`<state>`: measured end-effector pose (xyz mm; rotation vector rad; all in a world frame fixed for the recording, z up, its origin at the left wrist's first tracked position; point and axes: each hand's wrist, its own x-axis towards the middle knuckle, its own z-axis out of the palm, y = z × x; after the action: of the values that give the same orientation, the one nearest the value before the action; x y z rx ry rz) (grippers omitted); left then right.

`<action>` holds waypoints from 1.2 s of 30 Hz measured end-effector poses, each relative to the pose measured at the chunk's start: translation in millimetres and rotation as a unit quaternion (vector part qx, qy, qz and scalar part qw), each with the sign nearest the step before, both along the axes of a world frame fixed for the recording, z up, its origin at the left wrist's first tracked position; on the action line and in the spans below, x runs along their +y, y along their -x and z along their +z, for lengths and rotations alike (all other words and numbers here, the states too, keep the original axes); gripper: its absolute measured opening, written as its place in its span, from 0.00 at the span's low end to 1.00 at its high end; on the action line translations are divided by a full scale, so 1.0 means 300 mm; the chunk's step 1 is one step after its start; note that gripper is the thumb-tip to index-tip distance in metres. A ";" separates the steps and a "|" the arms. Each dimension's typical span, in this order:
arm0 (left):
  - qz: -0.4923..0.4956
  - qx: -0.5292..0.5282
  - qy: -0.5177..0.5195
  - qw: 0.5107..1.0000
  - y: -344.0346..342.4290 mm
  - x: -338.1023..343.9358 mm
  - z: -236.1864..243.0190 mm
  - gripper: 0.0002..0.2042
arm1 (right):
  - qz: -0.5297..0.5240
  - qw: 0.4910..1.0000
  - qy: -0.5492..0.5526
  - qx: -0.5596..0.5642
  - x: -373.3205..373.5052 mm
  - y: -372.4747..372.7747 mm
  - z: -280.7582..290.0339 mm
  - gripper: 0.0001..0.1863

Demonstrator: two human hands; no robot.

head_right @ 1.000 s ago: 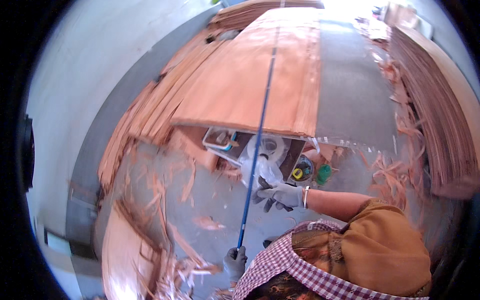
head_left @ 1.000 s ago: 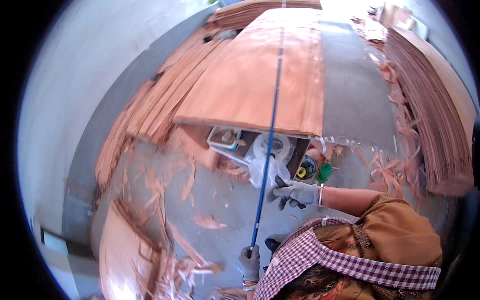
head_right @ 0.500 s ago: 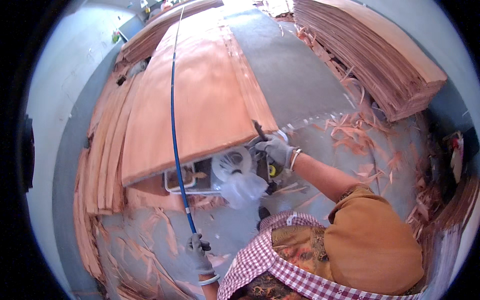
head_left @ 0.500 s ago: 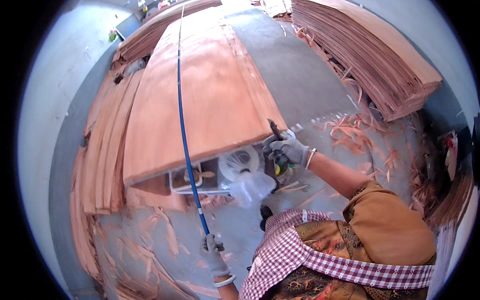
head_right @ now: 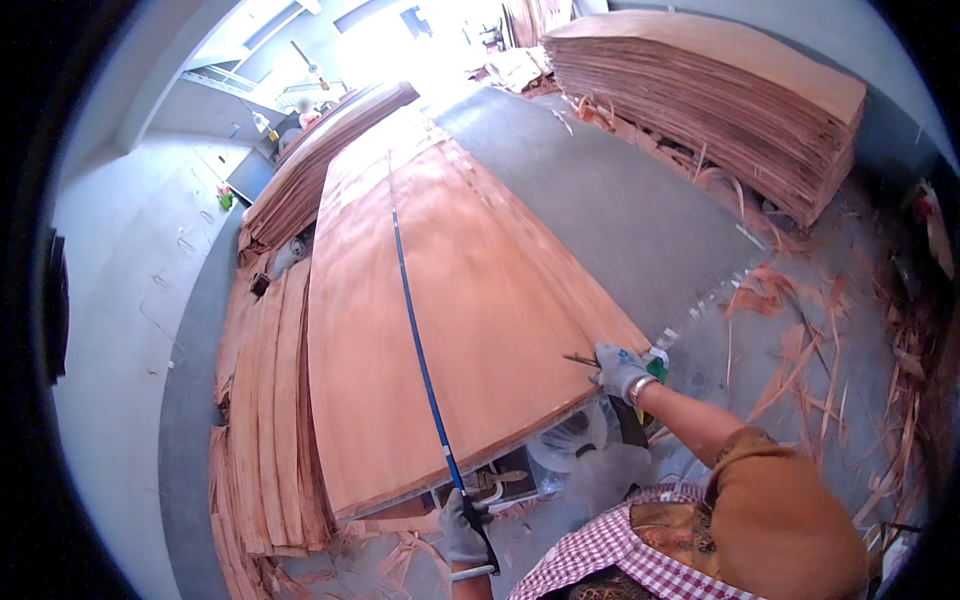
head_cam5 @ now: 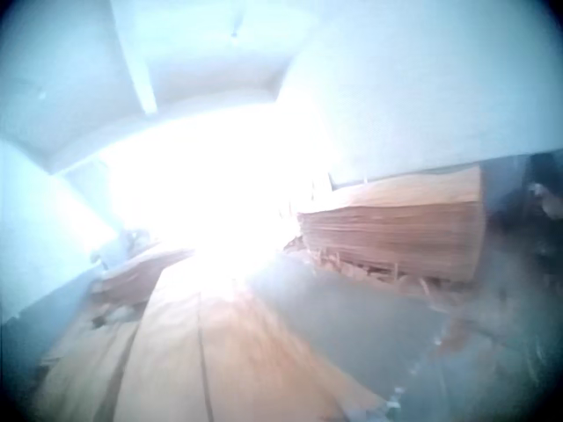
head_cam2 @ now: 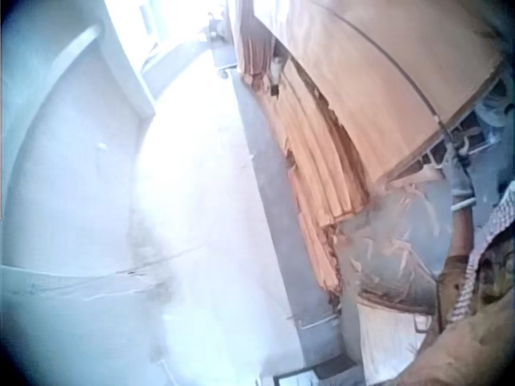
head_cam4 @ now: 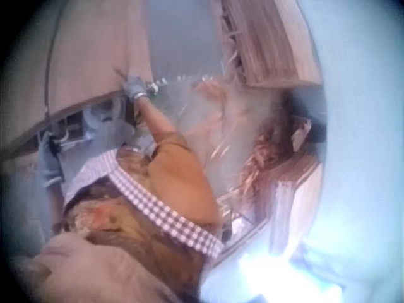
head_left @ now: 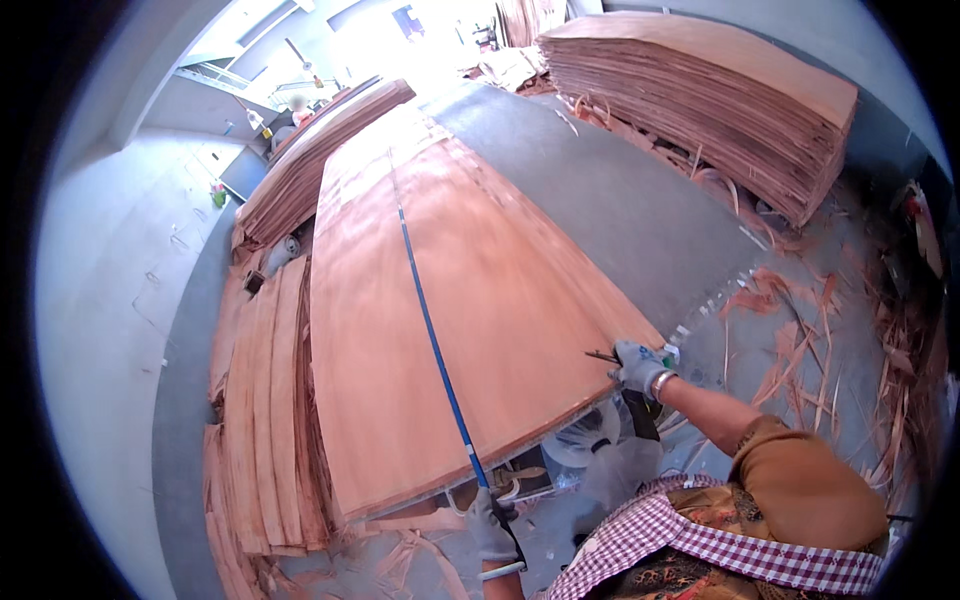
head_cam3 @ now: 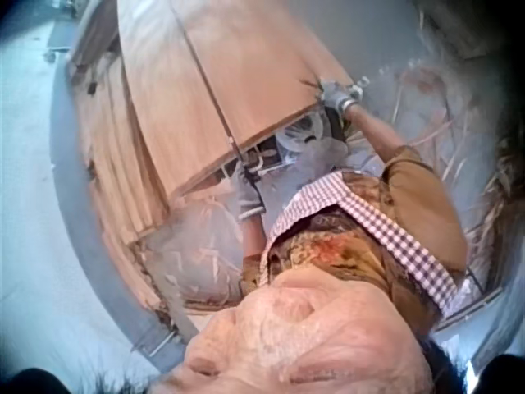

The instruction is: The person handles wood veneer sheets by hand and uses a knife to trim edges, then applies pieces of tape to repair or join sections of the material.

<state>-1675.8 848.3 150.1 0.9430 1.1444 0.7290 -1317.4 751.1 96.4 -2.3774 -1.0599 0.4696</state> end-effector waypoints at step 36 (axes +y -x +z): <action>-0.331 -0.237 -0.034 0.913 -0.277 0.568 0.092 0.07 | 0.050 0.859 -0.360 0.360 0.468 0.645 0.358 0.16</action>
<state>-1592.7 1018.7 177.6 1.0543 0.3268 0.3994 -1510.9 891.5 203.8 -1.3123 -0.7939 0.7571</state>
